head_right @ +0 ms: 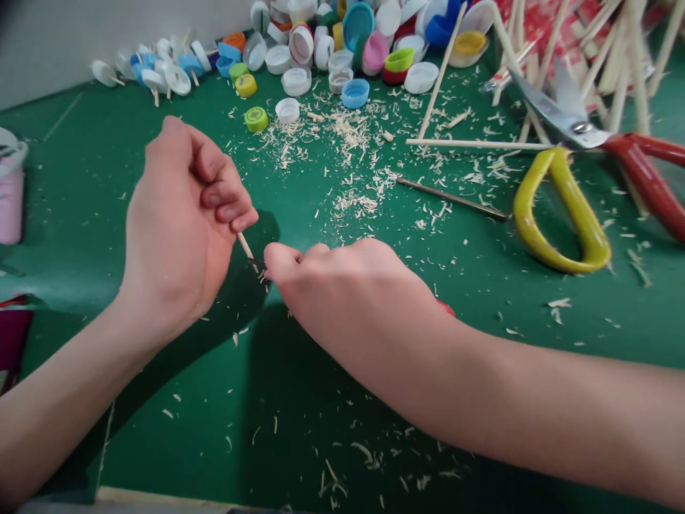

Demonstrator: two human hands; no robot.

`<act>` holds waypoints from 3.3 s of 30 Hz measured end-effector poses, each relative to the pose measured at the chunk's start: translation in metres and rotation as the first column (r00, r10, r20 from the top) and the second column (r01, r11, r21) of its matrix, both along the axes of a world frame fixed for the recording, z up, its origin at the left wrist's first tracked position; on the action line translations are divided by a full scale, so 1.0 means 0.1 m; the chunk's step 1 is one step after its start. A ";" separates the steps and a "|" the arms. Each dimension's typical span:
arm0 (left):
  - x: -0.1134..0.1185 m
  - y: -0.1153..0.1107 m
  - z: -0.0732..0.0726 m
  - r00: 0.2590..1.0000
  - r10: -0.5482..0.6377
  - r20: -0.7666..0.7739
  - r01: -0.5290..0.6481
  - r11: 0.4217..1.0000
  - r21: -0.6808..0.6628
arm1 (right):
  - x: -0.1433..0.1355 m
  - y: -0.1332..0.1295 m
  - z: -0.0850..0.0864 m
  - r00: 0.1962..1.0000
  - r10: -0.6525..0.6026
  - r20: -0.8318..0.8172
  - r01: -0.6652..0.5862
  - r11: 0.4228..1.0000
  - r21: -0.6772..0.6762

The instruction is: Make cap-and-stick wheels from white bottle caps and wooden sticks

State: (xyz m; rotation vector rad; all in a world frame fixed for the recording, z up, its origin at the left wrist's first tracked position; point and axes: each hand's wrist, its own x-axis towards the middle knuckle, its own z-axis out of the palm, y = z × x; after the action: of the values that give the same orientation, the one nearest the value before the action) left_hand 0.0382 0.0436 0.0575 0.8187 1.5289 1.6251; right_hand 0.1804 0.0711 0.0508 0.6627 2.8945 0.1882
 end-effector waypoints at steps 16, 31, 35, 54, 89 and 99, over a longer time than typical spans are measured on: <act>0.00 0.01 -0.03 0.997 -0.017 0.075 0.012 0.997 0.077 | -0.10 0.11 0.10 0.977 -0.018 0.211 0.073 0.964 -0.256; -0.07 0.05 -0.06 0.988 -0.057 0.142 0.045 0.995 0.084 | -0.19 0.18 0.15 0.956 0.020 0.293 0.075 0.948 -0.310; -0.09 0.05 -0.04 0.986 -0.075 0.151 0.064 0.995 0.081 | -0.12 0.17 0.10 0.980 0.034 0.198 0.028 0.953 -0.303; -0.10 0.05 -0.05 0.982 -0.129 0.137 0.118 0.990 0.083 | -0.08 0.12 0.05 0.991 0.071 0.113 -0.055 0.989 -0.138; -0.18 0.13 0.12 0.899 -0.307 0.314 0.349 0.933 -0.087 | 0.01 0.30 -0.08 0.975 0.204 -0.088 -0.205 0.979 -0.007; -0.25 0.16 0.09 0.867 -0.271 0.418 0.339 0.936 -0.097 | 0.05 0.34 -0.13 0.966 0.226 -0.121 -0.241 0.963 -0.118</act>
State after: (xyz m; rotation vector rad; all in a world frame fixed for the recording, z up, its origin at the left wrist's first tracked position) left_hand 0.0129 0.0601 0.0668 0.5592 1.1579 1.3095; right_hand 0.1851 0.1053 0.0381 0.3161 3.0495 -0.0116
